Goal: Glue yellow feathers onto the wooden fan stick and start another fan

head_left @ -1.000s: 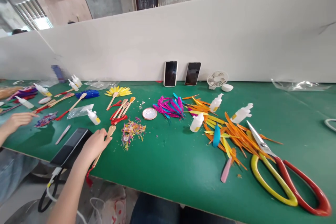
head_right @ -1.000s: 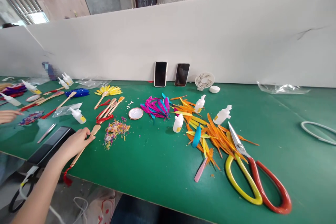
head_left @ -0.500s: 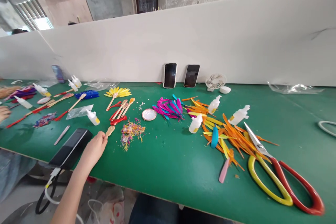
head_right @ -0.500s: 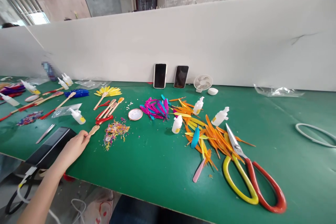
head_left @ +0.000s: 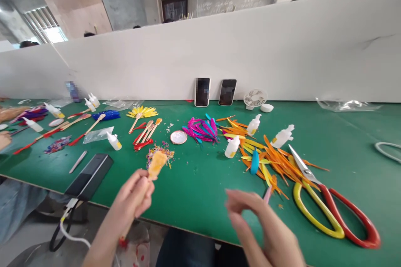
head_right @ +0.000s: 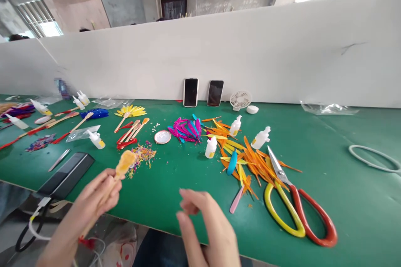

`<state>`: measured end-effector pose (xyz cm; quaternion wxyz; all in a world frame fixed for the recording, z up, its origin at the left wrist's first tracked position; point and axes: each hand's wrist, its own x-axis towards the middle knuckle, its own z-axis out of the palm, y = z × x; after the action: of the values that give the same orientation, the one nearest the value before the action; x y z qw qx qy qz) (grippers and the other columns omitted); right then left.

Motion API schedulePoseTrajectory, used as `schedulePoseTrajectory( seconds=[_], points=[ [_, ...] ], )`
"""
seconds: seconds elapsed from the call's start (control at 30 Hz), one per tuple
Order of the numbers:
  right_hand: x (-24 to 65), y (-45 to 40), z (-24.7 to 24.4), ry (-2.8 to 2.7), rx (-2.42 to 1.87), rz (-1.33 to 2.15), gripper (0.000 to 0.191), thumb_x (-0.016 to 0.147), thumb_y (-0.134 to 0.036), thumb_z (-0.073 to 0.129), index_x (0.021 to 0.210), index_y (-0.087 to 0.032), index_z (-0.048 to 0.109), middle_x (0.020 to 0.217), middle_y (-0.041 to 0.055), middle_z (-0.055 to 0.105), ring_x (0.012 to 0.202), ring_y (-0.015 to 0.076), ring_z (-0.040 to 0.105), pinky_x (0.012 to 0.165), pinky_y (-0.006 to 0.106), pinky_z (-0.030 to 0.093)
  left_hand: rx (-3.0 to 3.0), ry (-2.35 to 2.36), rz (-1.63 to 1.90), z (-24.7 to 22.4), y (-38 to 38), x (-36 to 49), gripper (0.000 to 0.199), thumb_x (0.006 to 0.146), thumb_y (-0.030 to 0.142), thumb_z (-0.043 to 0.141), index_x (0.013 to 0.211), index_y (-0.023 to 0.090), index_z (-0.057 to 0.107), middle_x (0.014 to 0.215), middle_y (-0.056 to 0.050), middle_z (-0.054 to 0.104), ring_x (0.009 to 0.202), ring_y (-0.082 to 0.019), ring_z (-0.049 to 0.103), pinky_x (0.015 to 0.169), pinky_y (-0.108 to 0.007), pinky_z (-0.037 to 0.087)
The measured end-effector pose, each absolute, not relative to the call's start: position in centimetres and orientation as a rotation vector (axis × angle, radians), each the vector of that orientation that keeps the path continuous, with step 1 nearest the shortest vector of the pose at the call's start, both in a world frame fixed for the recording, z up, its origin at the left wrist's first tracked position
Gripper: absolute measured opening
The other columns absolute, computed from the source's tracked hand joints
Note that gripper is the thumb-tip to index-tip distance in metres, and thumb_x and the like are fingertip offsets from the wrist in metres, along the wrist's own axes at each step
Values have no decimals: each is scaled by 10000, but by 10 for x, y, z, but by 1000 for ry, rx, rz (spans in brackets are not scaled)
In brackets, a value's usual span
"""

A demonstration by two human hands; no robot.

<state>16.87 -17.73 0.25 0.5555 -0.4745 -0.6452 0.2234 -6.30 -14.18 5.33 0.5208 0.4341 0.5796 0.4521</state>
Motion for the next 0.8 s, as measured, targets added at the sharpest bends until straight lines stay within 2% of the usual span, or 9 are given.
schedulePoseTrajectory(
  seconds=[0.07, 0.17, 0.27, 0.43, 0.63, 0.8],
  points=[
    [147, -156, 27, -1559, -1045, 680, 317, 776, -263, 527, 1087, -234, 474, 795, 35, 593, 663, 136, 575, 597, 236, 490, 1000, 1276, 1039, 47, -148, -35, 362, 713, 524, 515, 773, 175, 436, 547, 77, 412, 324, 19, 237, 354, -160, 124],
    [130, -136, 34, -1476, -1003, 906, 464, 704, -292, 607, 1124, -215, 423, 859, 42, 586, 701, 143, 576, 630, 262, 498, 1021, 1114, 954, 35, -153, -5, 387, 720, 553, 489, 715, 171, 423, 495, 92, 364, 298, 20, 216, 334, -161, 125],
    [128, -125, 21, -1369, -999, 1023, 283, 709, -256, 585, 963, -211, 469, 777, 13, 587, 660, 125, 562, 606, 253, 485, 1026, 1087, 931, 25, -153, 9, 414, 721, 583, 460, 687, 175, 397, 509, 95, 347, 302, 21, 206, 319, -151, 133],
    [130, -114, 3, -1231, -954, 1164, 205, 707, -310, 592, 845, -199, 487, 729, 1, 604, 635, 118, 569, 608, 254, 475, 1030, 1163, 947, 13, -150, 15, 450, 688, 620, 463, 663, 178, 380, 527, 93, 353, 308, 23, 198, 305, -141, 133],
    [130, -104, 0, -1158, -976, 1294, 289, 696, -450, 578, 726, -178, 484, 675, 21, 600, 586, 125, 561, 540, 256, 452, 1006, 1199, 992, -6, -149, 21, 434, 699, 616, 449, 699, 185, 406, 537, 89, 373, 290, 24, 182, 294, -149, 131],
    [135, -85, -2, -1223, -1001, 1331, 347, 707, -523, 525, 680, -179, 493, 559, -5, 551, 492, 110, 515, 474, 248, 429, 978, 1238, 1022, -15, -140, 25, 476, 662, 659, 444, 701, 187, 403, 532, 87, 383, 281, 19, 191, 289, -157, 129]
  ],
)
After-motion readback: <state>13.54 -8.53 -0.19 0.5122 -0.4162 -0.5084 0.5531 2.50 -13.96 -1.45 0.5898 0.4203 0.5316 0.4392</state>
